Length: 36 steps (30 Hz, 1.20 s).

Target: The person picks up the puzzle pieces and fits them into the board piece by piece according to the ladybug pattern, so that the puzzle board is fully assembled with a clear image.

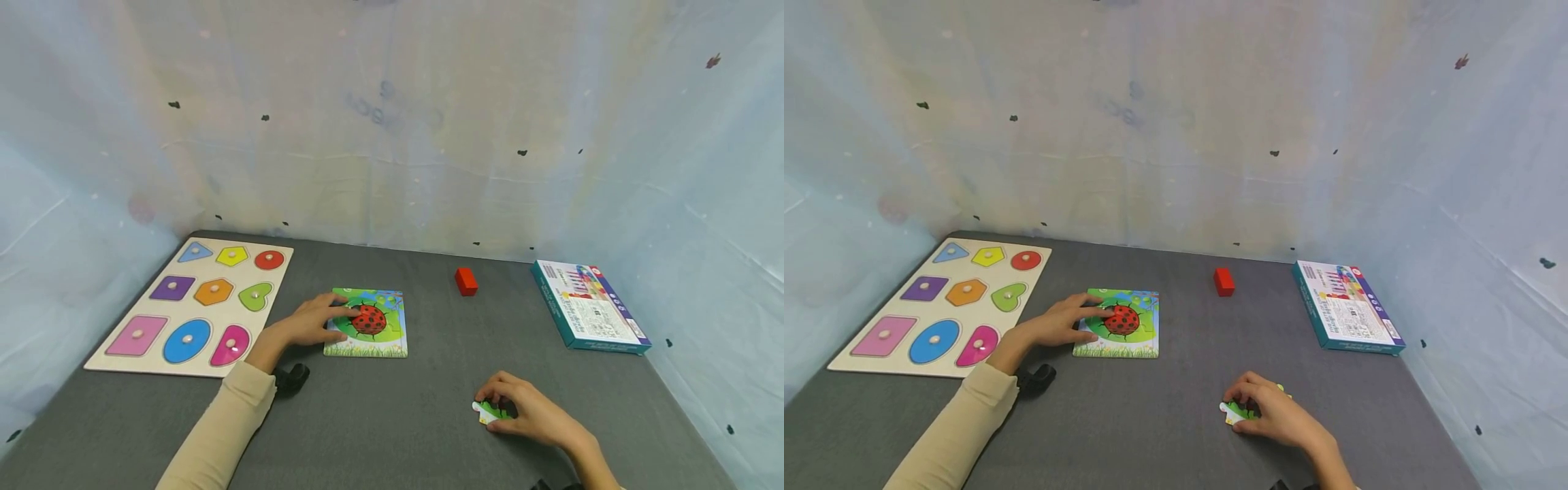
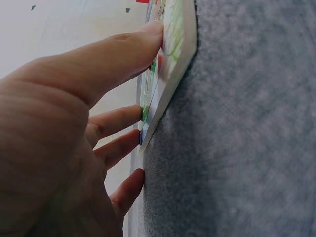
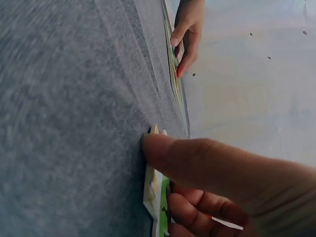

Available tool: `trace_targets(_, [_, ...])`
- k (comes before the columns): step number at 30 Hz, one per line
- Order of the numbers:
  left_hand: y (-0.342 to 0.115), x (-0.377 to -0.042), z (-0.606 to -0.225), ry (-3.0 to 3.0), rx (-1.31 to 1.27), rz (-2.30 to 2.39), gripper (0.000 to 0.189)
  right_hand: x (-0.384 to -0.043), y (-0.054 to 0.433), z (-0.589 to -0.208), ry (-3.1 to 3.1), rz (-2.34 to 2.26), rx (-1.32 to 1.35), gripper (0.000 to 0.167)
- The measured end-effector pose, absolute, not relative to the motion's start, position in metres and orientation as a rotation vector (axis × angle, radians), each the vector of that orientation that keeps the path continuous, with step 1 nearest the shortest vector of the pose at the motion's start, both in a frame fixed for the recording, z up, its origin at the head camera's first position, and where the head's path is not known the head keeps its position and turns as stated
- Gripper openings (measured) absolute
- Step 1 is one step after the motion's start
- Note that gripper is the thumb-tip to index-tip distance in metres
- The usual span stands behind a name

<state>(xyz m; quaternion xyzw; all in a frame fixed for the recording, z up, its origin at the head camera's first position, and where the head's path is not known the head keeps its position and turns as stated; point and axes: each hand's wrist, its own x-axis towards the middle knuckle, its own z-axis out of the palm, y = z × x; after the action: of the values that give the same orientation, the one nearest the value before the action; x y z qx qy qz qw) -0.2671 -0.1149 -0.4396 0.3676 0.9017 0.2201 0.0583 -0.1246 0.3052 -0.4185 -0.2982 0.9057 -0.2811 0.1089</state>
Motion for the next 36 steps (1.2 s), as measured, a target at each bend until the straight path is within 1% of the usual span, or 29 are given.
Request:
trace_targets(3, [-0.115, -0.267, -0.439, 2.733, 1.111, 0.670, 0.052, -0.126, 0.301, -0.418, 2.688, -0.795, -0.891, 0.025])
trace_targets(8, [-0.116, -0.266, -0.438, 2.735, 1.095, 0.671, 0.052, -0.138, 0.283, -0.414, 2.688, -0.768, -0.964, 0.025])
trace_targets(14, [-0.117, -0.265, -0.438, 2.753, 1.083, 0.652, 0.052, -0.165, 0.245, -0.408, 2.687, -0.757, -1.114, 0.025])
trace_targets(21, [-0.114, -0.264, -0.436, 2.746, 1.068, 0.651, 0.052, -0.199, 0.195, -0.411, 2.712, -0.753, -1.330, 0.026])
trace_targets(29, [-0.112, -0.264, -0.435, 2.754, 1.059, 0.625, 0.050, -0.231, 0.150, -0.424, 2.726, -0.799, -1.346, 0.029])
trace_targets(36, [-0.112, -0.267, -0.438, 2.751, 1.058, 0.628, 0.050, -0.244, 0.133, -0.432, 2.699, -0.760, -1.373, 0.030])
